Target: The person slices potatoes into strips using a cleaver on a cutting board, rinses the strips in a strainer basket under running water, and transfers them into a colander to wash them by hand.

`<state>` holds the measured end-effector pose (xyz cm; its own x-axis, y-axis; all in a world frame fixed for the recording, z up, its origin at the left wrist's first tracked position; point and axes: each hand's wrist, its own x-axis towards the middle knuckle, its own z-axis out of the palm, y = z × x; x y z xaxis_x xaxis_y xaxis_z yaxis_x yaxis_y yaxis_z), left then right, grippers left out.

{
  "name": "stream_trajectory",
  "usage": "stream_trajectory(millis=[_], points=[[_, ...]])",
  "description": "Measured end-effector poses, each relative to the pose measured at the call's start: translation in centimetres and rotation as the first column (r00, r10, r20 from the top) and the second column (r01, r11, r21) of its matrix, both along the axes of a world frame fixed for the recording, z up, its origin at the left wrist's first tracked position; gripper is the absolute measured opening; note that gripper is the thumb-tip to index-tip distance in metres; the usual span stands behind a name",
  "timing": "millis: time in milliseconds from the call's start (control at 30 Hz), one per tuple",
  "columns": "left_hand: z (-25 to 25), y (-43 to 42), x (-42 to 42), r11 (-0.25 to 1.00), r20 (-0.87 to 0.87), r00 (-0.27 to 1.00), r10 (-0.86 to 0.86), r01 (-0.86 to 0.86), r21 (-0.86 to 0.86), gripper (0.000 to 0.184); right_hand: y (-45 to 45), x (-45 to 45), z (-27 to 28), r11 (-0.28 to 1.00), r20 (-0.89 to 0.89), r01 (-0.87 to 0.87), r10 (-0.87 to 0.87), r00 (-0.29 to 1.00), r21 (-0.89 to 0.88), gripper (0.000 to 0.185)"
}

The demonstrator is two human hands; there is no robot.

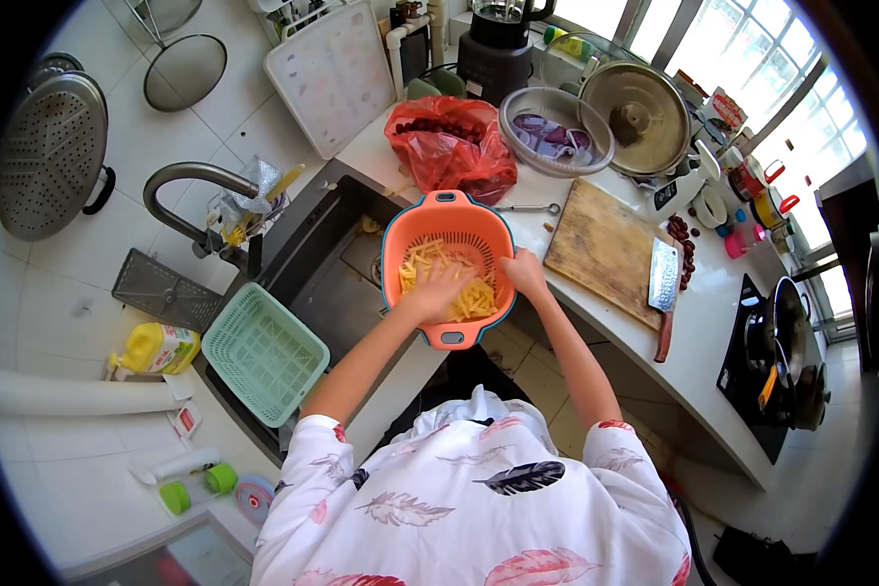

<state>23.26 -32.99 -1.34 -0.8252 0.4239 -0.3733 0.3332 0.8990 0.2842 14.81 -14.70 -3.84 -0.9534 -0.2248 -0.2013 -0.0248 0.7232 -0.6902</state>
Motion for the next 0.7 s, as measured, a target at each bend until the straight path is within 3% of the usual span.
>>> stream_trajectory(millis=[67,200,267,400,467,633,700], points=[[0.6,-1.5,0.0,0.991,0.027,0.998,0.056,-0.052,-0.124,0.102,0.0,0.2,0.5,1.000,0.014,0.010,-0.010,1.000,-0.015,0.034],[-4.7,-3.9,-0.7,0.964,-0.076,0.971,0.229,-0.237,-0.119,0.108,-0.3,0.6,1.5,0.998,0.066,0.047,-0.045,0.997,-0.034,0.034],[-8.1,-4.4,-1.5,0.985,-0.340,0.931,0.130,-0.161,-0.065,0.108,-0.4,0.5,1.1,0.999,0.059,0.045,-0.043,0.997,-0.028,0.034],[-5.0,-2.8,-2.7,0.983,-0.177,0.971,0.160,-0.172,-0.058,0.106,-0.3,0.4,0.9,1.000,0.019,0.012,-0.012,1.000,-0.029,0.033],[-3.1,-1.9,-2.7,0.978,-0.100,0.973,0.206,-0.202,0.046,0.099,-0.5,0.2,1.0,1.000,0.036,-0.001,0.002,0.999,-0.003,0.033],[-2.0,-0.9,-2.9,0.954,-0.055,0.962,0.269,-0.258,0.153,0.084,-0.3,0.6,1.8,0.999,0.106,-0.007,0.012,0.994,-0.047,0.034],[-2.3,-0.7,-2.3,0.941,-0.050,0.956,0.288,-0.272,0.201,0.079,-0.2,0.6,1.3,0.999,0.026,-0.007,0.009,1.000,-0.054,0.034]])
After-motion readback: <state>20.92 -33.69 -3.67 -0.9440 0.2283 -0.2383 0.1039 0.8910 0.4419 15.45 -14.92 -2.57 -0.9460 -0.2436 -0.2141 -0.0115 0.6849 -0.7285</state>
